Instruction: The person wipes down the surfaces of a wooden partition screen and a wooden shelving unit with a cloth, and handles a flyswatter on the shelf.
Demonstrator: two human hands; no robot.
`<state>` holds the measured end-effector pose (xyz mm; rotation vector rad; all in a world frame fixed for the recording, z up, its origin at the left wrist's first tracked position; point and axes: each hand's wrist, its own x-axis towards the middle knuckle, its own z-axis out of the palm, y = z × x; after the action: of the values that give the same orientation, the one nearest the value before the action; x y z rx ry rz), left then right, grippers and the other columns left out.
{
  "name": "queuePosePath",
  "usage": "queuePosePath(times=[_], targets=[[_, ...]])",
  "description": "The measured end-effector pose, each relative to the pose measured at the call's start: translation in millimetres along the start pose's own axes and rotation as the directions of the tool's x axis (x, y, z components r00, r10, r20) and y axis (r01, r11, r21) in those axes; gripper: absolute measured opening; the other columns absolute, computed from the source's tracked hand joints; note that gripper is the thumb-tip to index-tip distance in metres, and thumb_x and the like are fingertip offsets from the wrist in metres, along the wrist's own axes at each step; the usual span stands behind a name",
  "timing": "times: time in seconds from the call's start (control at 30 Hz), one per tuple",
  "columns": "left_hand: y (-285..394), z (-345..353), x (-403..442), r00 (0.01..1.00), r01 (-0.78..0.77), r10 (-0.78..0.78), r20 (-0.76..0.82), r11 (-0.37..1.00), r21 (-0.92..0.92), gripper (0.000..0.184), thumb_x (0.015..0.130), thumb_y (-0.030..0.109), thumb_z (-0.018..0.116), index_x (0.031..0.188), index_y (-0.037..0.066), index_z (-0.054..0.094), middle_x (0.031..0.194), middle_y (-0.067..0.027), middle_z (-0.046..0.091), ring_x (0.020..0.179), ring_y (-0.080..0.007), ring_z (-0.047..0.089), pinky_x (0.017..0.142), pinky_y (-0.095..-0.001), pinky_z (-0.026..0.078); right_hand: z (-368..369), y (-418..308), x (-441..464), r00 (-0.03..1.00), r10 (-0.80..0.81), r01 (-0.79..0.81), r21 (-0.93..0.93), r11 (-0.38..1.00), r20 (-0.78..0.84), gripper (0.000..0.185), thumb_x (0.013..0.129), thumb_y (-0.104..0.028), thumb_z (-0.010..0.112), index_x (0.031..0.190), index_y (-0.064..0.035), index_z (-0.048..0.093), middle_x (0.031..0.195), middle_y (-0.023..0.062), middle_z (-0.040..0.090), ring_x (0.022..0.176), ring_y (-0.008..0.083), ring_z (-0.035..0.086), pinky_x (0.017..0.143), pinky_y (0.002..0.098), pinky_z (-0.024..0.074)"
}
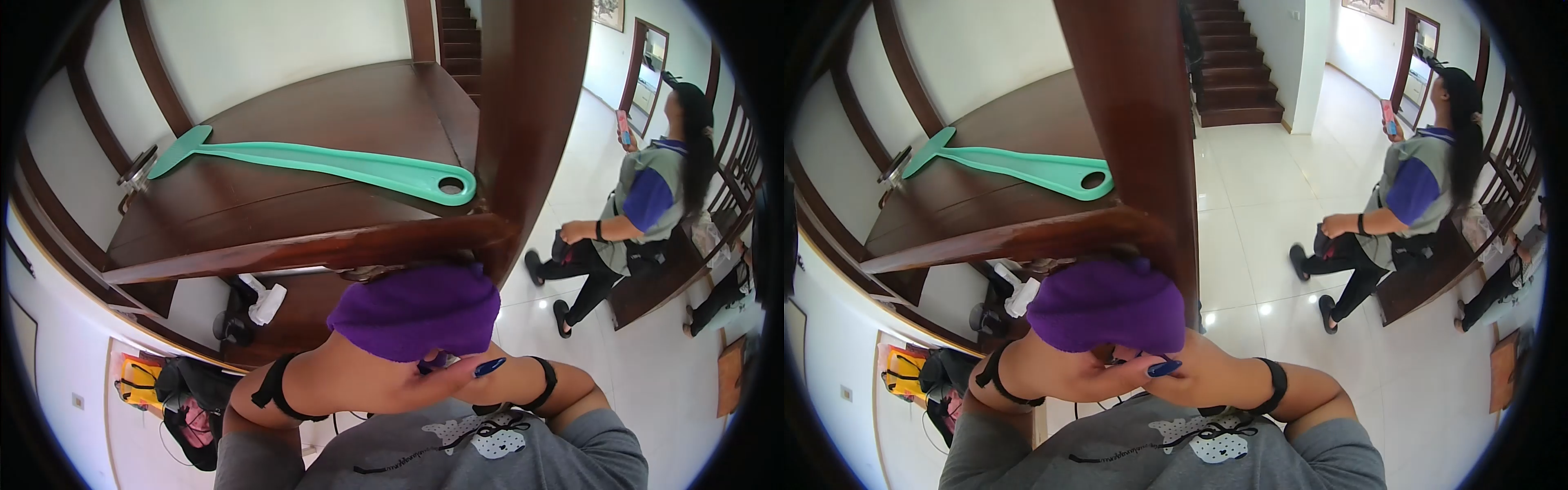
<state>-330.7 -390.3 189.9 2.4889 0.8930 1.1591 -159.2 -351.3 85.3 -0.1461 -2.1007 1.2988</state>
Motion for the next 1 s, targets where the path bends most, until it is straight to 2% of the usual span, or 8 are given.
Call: queuePosePath(times=[0.17,0.27,0.47,0.7,0.83,0.9,0.97,1.0], targets=[[-6,0,-18,0.978,0.01,-0.014,-0.208,1.0,-0.019,0.026,0.073,0.017,0.074,0.096,0.006,0.068,0.098,-0.0119,0.065,0.08,-0.0287,0.063,0.071,-0.0341,0.051,1,-8,2,0.99,0.142,-0.143,0.104,0.984,0.012,0.037,0.08,-0.002,0.057,0.116,-0.0053,0.052,0.097,0.0088,0.059,0.085,0.0166,0.057,0.073,0.0308,0.0459],[-10,-16,-23,0.98,-0.028,0.022,-0.198,0.999,-0.024,0.028,0.071,0.016,0.074,0.097,0.006,0.068,0.098,-0.0132,0.066,0.081,-0.0289,0.064,0.071,-0.034,0.051,5,-9,7,0.997,0.061,-0.057,0.082,0.995,-0.045,0.04,0.079,0.0,0.057,0.119,-0.005,0.05,0.101,0.0083,0.057,0.089,0.0172,0.055,0.076,0.03,0.0438],[-5,-10,-50,0.918,0.168,-0.277,-0.285,0.92,-0.353,0.034,0.082,0.016,0.057,0.108,-0.006,0.059,0.11,-0.0183,0.059,0.097,-0.0267,0.057,0.089,-0.0372,0.043,7,-16,15,0.996,-0.052,0.056,0.07,0.996,-0.069,0.048,0.079,-0.001,0.058,0.125,-0.0023,0.046,0.112,0.0115,0.055,0.1,0.0219,0.053,0.086,0.0312,0.0411],[-17,-19,-34,0.989,-0.089,0.093,-0.115,0.995,0.041,0.036,0.069,0.018,0.079,0.102,0.01,0.069,0.1,-0.008,0.063,0.089,-0.0268,0.063,0.073,-0.0341,0.05,6,-21,16,0.957,-0.236,0.236,-0.018,0.972,-0.167,0.053,0.077,-0.004,0.059,0.127,0.0069,0.043,0.126,0.0174,0.049,0.11,0.0294,0.053,0.098,0.0321,0.0371],[-14,-17,-27,0.997,-0.013,0.008,-0.077,0.998,-0.066,0.045,0.068,0.022,0.081,0.108,0.008,0.066,0.102,-0.0089,0.062,0.087,-0.0283,0.063,0.071,-0.0338,0.05,0,-48,19,0.945,-0.176,0.205,0.08,0.975,-0.276,0.052,0.075,-0.007,0.064,0.121,0.0109,0.047,0.116,0.0147,0.054,0.104,0.0233,0.055,0.093,0.0286,0.0401],[-16,-16,-29,0.997,0.079,-0.08,0.002,0.983,-0.167,0.05,0.068,0.026,0.081,0.11,0.006,0.064,0.103,-0.0101,0.062,0.085,-0.029,0.063,0.07,-0.0338,0.049,4,-61,18,0.909,-0.109,0.145,0.06,0.988,-0.403,0.079,0.072,-0.021,0.064,0.136,0.0062,0.028,0.125,0.0169,0.051,0.116,0.0251,0.052,0.099,0.0339,0.0366],[-20,-14,-34,0.994,0.102,-0.11,-0.014,0.958,-0.267,0.054,0.068,0.032,0.081,0.111,0.005,0.063,0.103,-0.0111,0.062,0.085,-0.0286,0.063,0.07,-0.034,0.049,-9,-90,30,0.939,-0.08,0.056,-0.079,0.995,-0.334,0.057,0.069,-0.011,0.075,0.115,0.0046,0.047,0.089,0.0058,0.06,0.076,0.0127,0.058,0.065,0.0231,0.0452],[-23,-12,-39,0.993,0.092,-0.112,-0.045,0.944,-0.317,0.056,0.068,0.035,0.081,0.111,0.004,0.063,0.103,-0.0115,0.062,0.084,-0.0281,0.063,0.07,-0.0341,0.049,-9,-95,32,0.948,-0.058,0.009,-0.156,0.988,-0.313,0.054,0.069,-0.012,0.076,0.113,0.0039,0.047,0.085,0.0053,0.06,0.071,0.0135,0.058,0.061,0.0236,0.0454]])
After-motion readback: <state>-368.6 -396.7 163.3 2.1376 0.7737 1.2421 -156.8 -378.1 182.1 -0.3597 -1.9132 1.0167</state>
